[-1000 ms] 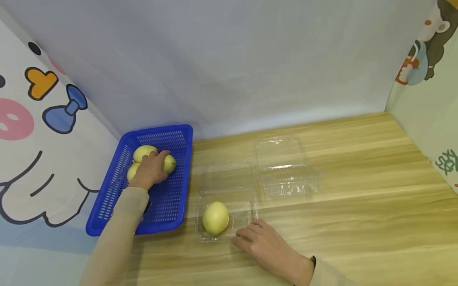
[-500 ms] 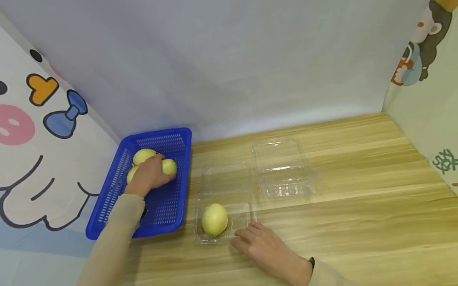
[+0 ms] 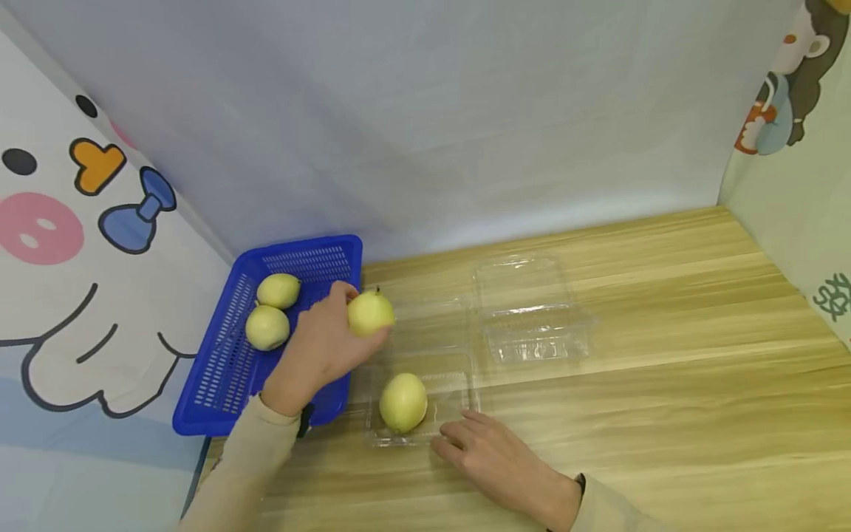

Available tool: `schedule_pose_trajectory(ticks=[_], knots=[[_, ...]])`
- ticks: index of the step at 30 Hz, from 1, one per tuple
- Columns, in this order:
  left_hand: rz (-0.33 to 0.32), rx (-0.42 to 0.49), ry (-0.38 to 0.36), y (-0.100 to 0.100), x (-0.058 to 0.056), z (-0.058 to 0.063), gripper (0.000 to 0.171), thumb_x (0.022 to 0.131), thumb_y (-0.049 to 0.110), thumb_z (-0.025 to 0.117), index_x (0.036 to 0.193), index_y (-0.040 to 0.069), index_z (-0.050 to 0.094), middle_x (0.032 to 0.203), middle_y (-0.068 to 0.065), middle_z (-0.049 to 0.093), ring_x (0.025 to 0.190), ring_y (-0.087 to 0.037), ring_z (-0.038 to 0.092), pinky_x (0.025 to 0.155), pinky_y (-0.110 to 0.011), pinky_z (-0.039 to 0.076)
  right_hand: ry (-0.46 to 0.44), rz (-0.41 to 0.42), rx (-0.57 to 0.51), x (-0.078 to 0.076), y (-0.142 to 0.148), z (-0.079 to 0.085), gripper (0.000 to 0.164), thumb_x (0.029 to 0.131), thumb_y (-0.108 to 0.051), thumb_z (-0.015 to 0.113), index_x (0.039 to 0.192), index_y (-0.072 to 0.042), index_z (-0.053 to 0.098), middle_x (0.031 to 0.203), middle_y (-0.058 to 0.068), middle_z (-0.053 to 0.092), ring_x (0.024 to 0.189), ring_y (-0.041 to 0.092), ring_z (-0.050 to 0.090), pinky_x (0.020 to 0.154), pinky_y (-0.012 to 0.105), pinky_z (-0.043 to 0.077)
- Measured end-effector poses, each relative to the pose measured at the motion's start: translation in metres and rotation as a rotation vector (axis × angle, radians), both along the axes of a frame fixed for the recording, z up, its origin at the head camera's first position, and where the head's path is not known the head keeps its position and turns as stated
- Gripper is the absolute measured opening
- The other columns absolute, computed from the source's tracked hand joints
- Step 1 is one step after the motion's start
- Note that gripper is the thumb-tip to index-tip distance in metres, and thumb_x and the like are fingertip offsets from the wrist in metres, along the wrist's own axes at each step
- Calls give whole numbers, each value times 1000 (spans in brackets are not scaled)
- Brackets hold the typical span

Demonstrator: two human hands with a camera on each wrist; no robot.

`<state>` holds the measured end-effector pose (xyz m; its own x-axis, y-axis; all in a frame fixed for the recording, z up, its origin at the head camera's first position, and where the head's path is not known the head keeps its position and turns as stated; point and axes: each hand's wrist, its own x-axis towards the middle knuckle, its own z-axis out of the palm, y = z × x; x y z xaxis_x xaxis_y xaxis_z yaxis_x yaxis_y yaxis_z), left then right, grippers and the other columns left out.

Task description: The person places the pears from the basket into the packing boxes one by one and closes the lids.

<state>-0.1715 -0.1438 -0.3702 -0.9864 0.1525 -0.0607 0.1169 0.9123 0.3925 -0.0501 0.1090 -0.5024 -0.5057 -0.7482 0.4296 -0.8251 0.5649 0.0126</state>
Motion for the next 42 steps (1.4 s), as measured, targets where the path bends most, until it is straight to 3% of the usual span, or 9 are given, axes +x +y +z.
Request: schedule_pose_trajectory(ticks=[6,12,16,22,27,31,36,39,42], knots=[[-10,37,-121,47,28,-21,71,84,59,75,130,8,55,82,-7,66,64,-23,60,51,-32,45,91,-21,17,1,0,-3,34,79,-15,92,109,-18,76,107,-4,72,99,13,71,95,31,60],[-13,4,-88,77,36,-39,66,79,61,76,113,8,59,82,-6,64,67,-24,59,54,-31,44,173,-57,-18,1,-1,-5,25,79,-14,88,100,-19,75,99,-7,64,90,11,62,86,26,55],[-17,-11,-77,88,40,-49,59,77,64,74,98,10,58,76,-5,60,62,-23,57,49,-32,43,197,-69,-16,3,-4,-7,19,82,-17,82,100,-17,76,99,-6,61,91,12,57,82,24,51],[-19,-163,-49,97,42,-64,66,79,71,72,98,10,56,74,-6,58,62,-24,57,49,-33,44,218,-85,31,7,-6,-5,19,84,-18,78,103,-16,78,100,-5,62,93,12,58,85,25,52],[-89,-264,29,101,46,-74,60,82,66,74,91,9,58,70,-5,58,58,-21,57,46,-28,42,240,-89,34,8,-7,-4,19,91,-18,65,104,-16,78,99,-5,64,88,12,57,85,27,53],[-156,-304,105,101,46,-77,53,87,60,75,78,10,58,64,-1,52,52,-16,49,41,-24,36,256,-96,19,8,-7,-4,22,95,-17,58,102,-15,79,99,-5,66,86,12,56,82,27,51],[-212,-307,110,101,43,-75,51,91,57,74,78,9,60,63,0,50,51,-13,45,42,-22,34,260,-100,14,7,-6,-3,24,96,-16,56,102,-15,80,100,-5,67,86,12,57,82,27,51],[-205,-268,64,98,42,-69,49,94,55,73,87,7,65,69,-4,60,58,-18,56,47,-25,42,237,-95,17,7,-6,-2,21,95,-17,60,103,-16,79,102,-5,67,88,12,58,84,28,52],[-174,-210,-4,94,39,-55,52,96,55,70,105,4,71,89,-14,74,79,-32,72,62,-35,59,200,-89,12,8,-5,0,14,92,-20,71,104,-17,79,102,-5,67,88,12,58,83,27,53]])
